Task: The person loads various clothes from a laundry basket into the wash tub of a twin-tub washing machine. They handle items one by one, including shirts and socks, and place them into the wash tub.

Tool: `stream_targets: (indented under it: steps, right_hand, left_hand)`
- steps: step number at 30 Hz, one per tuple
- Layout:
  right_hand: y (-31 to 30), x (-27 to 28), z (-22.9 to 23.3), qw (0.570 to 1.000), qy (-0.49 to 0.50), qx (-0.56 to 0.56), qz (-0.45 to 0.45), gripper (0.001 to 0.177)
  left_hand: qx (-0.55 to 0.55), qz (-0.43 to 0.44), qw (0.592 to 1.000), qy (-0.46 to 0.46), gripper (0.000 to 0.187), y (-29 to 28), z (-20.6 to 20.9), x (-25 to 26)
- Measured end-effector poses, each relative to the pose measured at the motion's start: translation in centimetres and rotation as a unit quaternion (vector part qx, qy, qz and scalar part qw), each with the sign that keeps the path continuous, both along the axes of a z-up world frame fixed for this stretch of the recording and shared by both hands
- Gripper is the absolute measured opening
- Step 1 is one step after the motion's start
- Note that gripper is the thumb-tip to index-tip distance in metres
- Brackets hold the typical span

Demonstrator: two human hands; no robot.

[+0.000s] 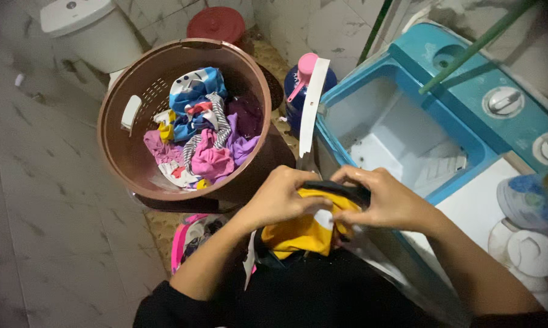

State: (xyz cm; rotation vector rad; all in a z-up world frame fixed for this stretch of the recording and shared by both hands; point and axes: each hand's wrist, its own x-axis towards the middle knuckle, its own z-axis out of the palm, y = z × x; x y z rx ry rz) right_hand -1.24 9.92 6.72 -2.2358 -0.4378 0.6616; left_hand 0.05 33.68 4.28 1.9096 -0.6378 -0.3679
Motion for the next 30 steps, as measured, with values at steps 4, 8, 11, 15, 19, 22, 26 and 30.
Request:
stream_targets:
  steps: [4,8,11,15,19,22,26,30]
  right_hand:
    - [-2.1,0.3,-2.4,0.942,-0.328,-0.025,-0.065,0.040]
    - [-3.0,-1.3,-4.6,0.958,-0.243,0.016,-0.152,0.054]
    - [-1.3,-3.2,-7.0,0.967,-0.239,0.083,0.027,0.081]
    - [0.2,-4.8,-10.6,0.988,-0.056,0.073,-0.123,0.033]
    - [-3.2,-5.1,-11.7,0.942,-0.126,0.164,-0.265,0.024]
    - [-4.5,-5.3,-10.7,0.936,-0.118,0.188,-0.274,0.017]
    - [-6.1,-6.5,-7.1,0.981,0.020,-0.052,-0.187,0.051]
    - [-8.3,-8.4,-5.6,0.938,0.148,-0.179,-0.258,0.029]
  left_hand:
    - [-0.116,0.012,0.971,0.208,0.016,2.5,-0.1,0.5]
    - [-0.196,0.020,0.977,0.081,0.014,3.7,-0.4,0.5]
    - [-0.266,0.090,0.949,0.146,0.017,3.1,-0.5,0.5]
    - [-0.176,0.203,0.963,0.021,0.014,3.8,-0.1,0.7]
    - [-0.068,0.248,0.963,-0.086,0.022,6.3,-0.5,1.2]
    - [-0.029,0.277,0.957,-0.084,0.022,7.2,-1.8,1.5]
    - [-0.074,0.347,0.933,-0.061,0.024,9.9,-3.3,1.4]
    - [-0.115,0.361,0.920,-0.102,0.024,11.8,-5.2,0.6]
